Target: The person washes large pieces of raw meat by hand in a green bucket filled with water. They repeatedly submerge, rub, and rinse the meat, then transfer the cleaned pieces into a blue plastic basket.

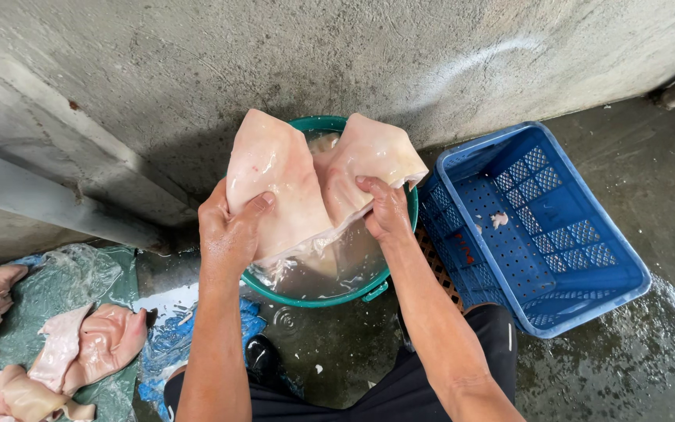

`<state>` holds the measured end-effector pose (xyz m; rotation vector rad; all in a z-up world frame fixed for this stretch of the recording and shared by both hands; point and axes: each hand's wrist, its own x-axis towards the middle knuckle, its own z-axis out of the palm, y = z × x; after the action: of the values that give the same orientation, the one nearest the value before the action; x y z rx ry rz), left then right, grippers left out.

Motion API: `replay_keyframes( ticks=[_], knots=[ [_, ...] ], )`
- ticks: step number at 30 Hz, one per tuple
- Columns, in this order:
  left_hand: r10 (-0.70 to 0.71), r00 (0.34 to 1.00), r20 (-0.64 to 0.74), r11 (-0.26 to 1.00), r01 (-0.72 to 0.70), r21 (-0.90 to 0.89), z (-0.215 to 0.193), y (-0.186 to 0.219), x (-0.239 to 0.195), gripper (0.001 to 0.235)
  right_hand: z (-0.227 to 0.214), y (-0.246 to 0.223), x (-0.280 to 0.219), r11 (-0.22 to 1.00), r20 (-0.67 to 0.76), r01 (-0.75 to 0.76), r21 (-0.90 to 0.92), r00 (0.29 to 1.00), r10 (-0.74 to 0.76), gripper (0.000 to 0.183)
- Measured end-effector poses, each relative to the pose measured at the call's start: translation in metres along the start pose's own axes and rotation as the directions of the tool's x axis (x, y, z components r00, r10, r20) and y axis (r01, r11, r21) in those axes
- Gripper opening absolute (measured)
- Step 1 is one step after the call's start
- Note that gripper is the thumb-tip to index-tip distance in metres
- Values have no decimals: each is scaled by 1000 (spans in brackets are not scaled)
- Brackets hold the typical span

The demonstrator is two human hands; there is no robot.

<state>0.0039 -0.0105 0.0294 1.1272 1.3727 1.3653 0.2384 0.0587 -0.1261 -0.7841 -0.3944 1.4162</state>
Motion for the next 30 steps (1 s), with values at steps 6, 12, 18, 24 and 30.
replay_keyframes(
  ticks=[6,12,18,24,30],
  knots=[
    [84,996,41,996,-85,36,-1,18,-9,39,8,26,-6,974,-131,-184,131,971,201,30],
    [148,985,92,976,-160,148,-1,41,-20,49,28,40,-29,917,-20,-323,233,941,337,37],
    [198,974,114,948,-220,229,6,47,-25,53,32,53,-39,870,47,-435,230,898,437,40],
    [151,986,70,922,-166,351,10,39,-22,52,17,56,-43,924,86,-350,152,936,340,47],
    [86,996,-1,926,-79,370,11,-2,-13,46,15,18,-39,986,-126,-167,21,978,169,53]
  ],
)
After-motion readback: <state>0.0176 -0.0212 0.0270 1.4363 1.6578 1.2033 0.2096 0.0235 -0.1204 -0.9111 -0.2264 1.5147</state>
